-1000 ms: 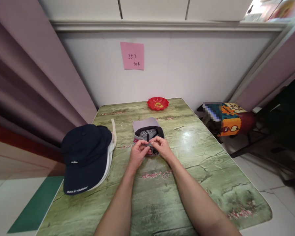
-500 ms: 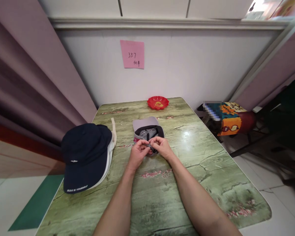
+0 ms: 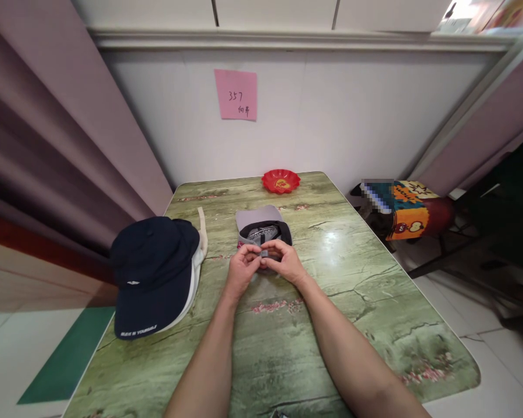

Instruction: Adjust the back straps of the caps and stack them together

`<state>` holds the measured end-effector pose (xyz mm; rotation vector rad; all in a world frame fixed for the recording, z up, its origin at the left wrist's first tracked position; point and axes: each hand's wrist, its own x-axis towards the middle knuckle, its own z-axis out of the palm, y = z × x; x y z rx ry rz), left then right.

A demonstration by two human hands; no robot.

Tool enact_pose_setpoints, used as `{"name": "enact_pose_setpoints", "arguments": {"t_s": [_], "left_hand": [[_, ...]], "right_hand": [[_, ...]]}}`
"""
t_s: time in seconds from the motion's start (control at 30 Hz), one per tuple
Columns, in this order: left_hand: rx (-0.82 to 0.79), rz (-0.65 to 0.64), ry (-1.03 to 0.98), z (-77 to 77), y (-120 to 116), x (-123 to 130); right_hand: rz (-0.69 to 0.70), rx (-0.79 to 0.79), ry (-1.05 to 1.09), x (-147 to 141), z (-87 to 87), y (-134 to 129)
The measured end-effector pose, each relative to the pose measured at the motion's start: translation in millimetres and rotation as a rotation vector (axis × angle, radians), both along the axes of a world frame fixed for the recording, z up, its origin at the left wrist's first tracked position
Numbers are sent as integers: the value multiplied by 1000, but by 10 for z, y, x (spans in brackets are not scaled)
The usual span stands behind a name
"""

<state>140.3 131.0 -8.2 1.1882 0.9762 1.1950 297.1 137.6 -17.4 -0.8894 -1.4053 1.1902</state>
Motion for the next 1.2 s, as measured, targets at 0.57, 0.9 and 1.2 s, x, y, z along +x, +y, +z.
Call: {"name": "enact_pose_setpoints", "arguments": {"t_s": [0.57,0.9,1.2], "left_hand": [[36,174,98,39,-16,10],[-109,73,-29,41,-24,38],[-30,158,55,-3,-3,36]], "right_hand": [[-215,214,-286,1,-12,13],[-213,300,-344,7,-11,4],[-265,387,-398,-3,-14,-10]]}}
